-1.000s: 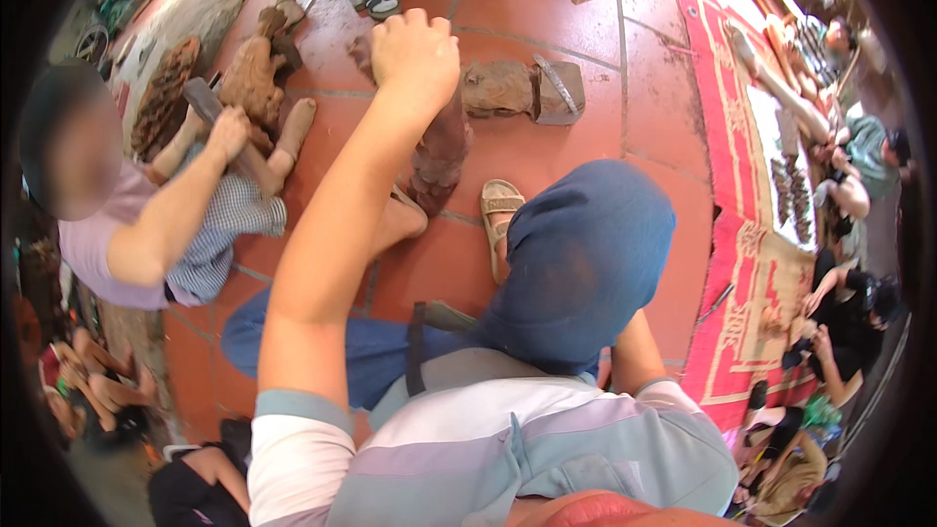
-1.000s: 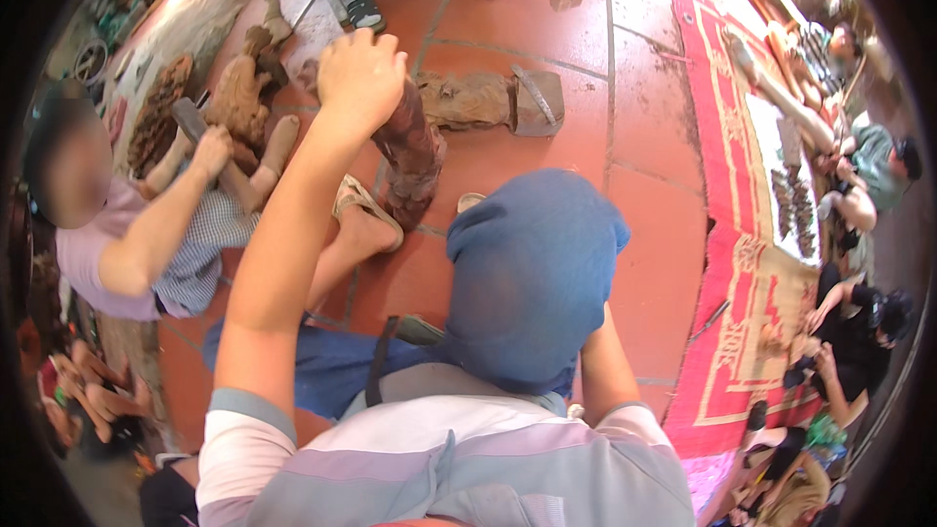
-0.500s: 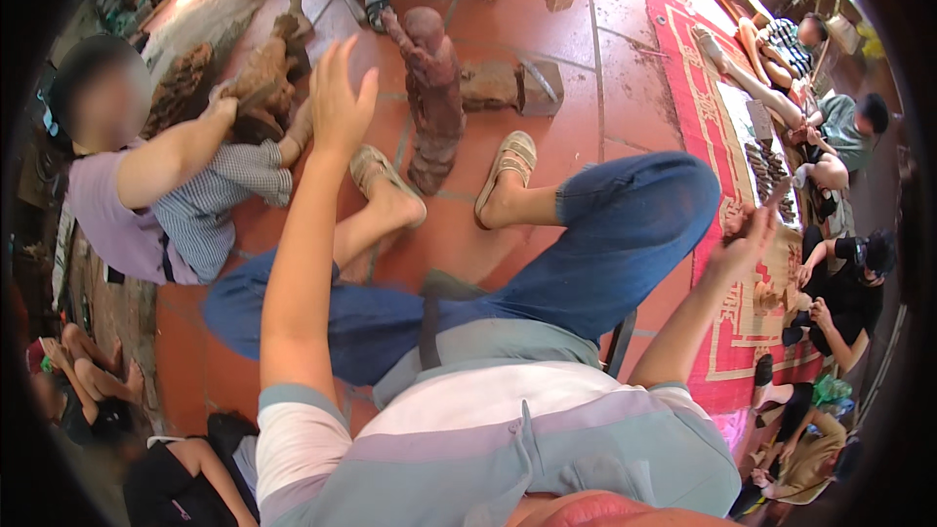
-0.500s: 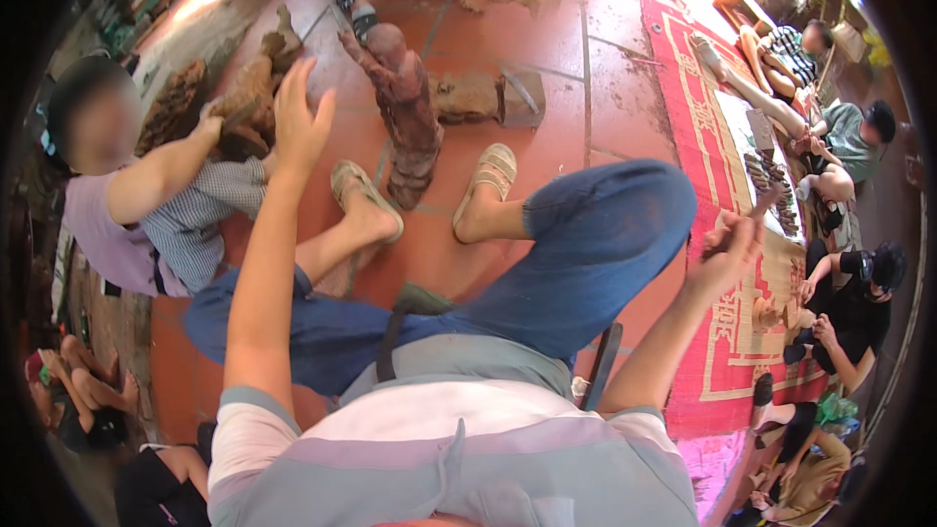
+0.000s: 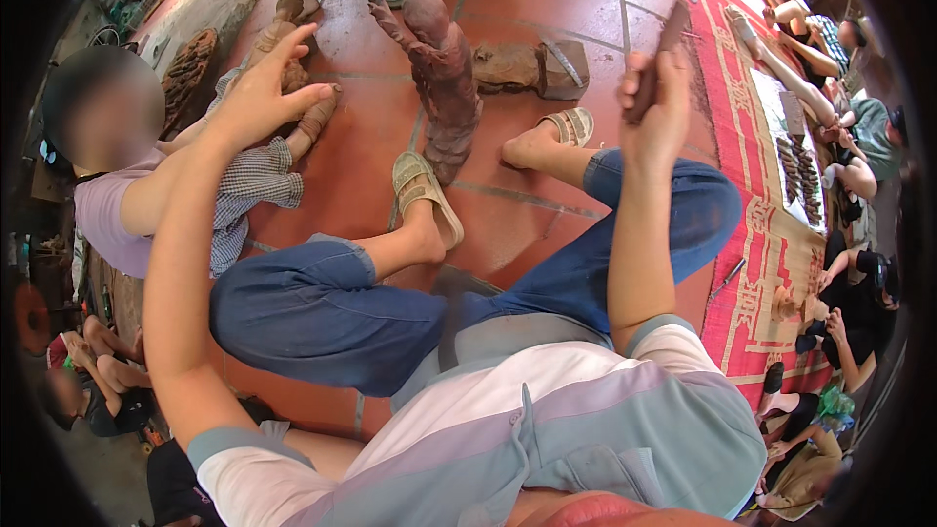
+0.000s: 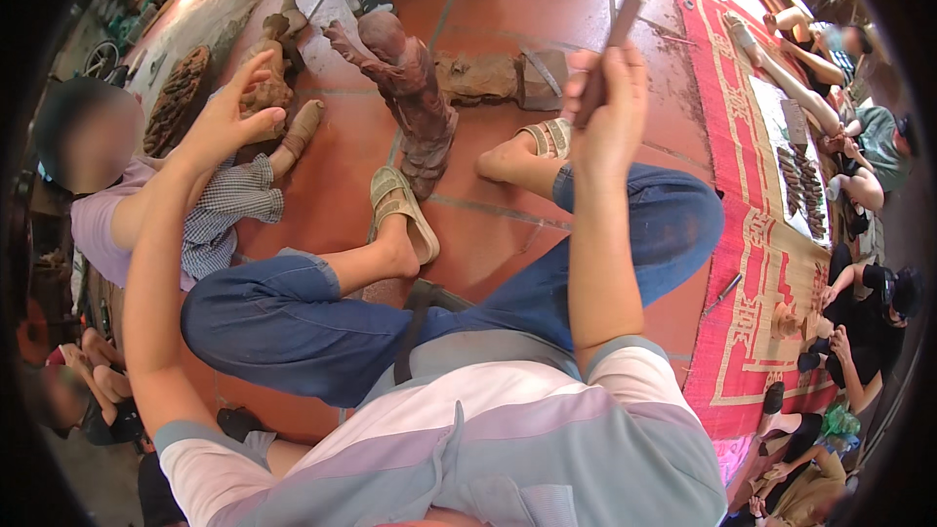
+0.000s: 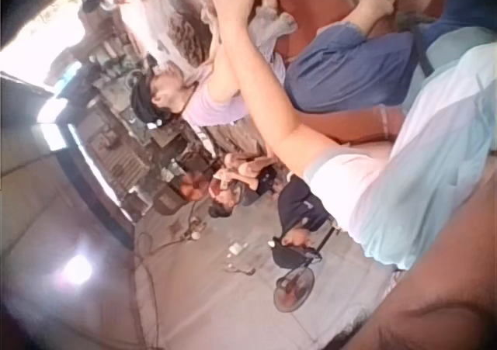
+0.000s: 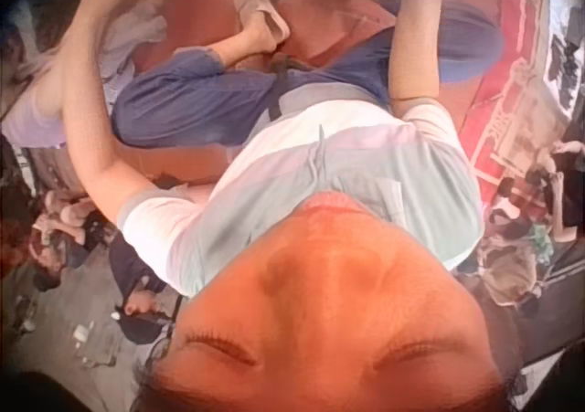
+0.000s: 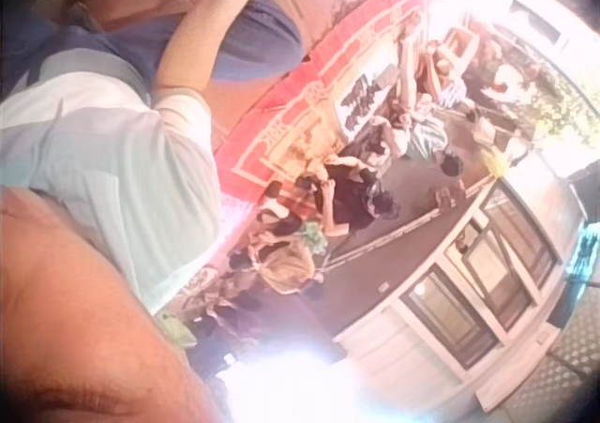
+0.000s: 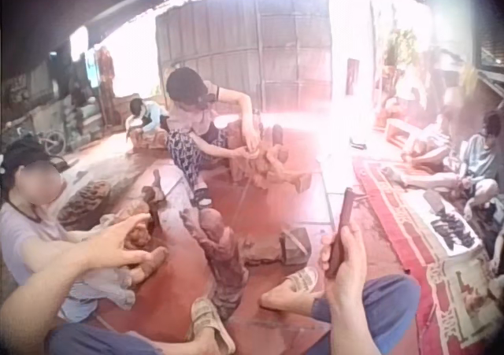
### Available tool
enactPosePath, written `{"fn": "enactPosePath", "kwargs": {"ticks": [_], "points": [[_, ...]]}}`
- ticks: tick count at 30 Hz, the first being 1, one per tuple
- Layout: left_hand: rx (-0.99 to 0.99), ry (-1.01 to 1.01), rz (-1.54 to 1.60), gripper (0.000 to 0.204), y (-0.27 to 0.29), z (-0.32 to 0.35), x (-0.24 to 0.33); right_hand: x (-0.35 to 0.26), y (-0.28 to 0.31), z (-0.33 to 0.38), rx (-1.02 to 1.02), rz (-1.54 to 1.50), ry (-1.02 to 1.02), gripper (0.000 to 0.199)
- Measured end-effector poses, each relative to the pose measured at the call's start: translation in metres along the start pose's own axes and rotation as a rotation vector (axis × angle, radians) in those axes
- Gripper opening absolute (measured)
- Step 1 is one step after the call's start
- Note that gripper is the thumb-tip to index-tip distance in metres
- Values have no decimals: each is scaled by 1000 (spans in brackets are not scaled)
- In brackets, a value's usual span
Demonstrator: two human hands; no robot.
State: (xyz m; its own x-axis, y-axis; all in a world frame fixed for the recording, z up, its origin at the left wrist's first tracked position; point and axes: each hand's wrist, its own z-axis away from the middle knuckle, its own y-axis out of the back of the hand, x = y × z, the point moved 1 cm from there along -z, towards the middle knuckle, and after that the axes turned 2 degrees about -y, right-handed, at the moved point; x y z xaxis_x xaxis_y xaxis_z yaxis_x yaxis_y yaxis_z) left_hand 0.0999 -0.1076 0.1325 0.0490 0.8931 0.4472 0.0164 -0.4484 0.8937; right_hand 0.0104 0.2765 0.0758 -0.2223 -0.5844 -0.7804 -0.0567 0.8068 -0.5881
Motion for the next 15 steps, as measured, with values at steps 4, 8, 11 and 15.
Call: {"fn": "enactPosePath", "kwargs": {"ticks": [4, 8, 11, 15], "points": [[-22, -26, 114, 89, -3, -43, -13, 43, -13, -1, 36, -28, -179, 26], [-70, -199, 304, 105, -39, -97, -24, 67, 10, -14, 132, 50, -258, 26], [-112, -361, 533, 102, -61, -122, -12, 58, 41, -29, 212, 223, -194, 25], [-182, -417, 1021, 85, -83, -119, -12, 43, 68, -33, 314, 333, -123, 26]]}}
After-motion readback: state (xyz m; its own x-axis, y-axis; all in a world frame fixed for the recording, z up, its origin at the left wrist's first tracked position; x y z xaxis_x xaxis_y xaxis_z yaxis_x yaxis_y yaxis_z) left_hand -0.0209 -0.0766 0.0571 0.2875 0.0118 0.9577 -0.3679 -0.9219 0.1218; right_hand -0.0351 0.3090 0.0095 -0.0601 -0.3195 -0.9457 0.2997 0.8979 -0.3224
